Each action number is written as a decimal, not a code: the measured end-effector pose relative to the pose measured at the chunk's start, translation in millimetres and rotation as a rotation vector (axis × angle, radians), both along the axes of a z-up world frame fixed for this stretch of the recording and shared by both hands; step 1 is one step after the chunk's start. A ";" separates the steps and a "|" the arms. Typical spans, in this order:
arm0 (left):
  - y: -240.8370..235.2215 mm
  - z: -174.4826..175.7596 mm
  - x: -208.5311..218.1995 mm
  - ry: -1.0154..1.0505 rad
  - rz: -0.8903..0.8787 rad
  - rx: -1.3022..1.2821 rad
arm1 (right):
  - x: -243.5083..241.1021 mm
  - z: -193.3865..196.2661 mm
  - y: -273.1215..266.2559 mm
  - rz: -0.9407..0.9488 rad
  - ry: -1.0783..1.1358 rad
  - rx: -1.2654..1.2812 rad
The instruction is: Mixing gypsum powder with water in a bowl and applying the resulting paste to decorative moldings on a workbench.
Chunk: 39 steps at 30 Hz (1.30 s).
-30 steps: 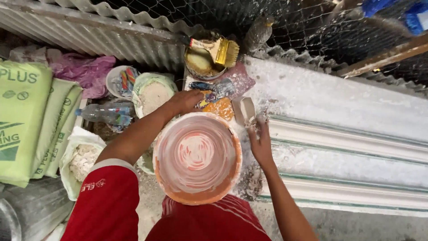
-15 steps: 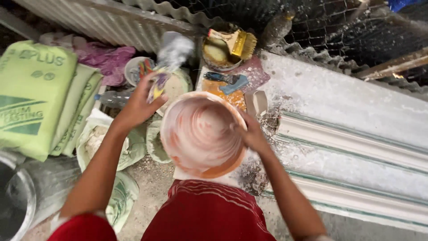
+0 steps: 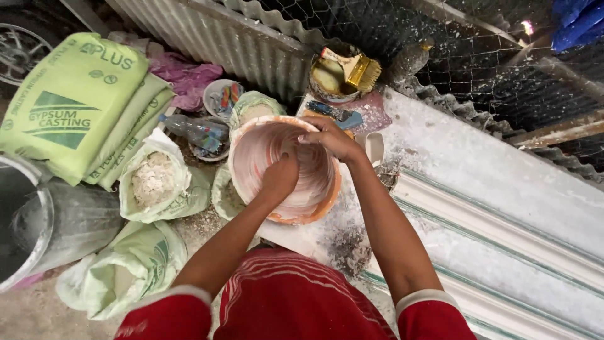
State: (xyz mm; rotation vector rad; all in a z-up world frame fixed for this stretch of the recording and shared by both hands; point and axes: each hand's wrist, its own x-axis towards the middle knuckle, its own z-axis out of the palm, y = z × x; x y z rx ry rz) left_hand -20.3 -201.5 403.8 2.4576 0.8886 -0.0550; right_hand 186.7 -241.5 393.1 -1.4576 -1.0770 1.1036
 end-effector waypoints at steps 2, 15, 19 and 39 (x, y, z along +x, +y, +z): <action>-0.5 -32.4 10.0 0.001 -0.004 -0.031 | -3.4 15.9 -8.9 0.036 -0.039 0.007; 6.3 -48.2 36.3 0.230 -0.208 0.399 | -40.3 29.9 0.7 0.057 -0.189 -0.097; 14.0 -93.0 29.0 0.153 -0.284 0.853 | -49.8 39.6 6.0 0.051 -0.118 -0.095; 9.0 -122.6 8.2 0.189 -0.325 0.123 | -39.3 39.6 -13.7 0.019 -0.059 -0.118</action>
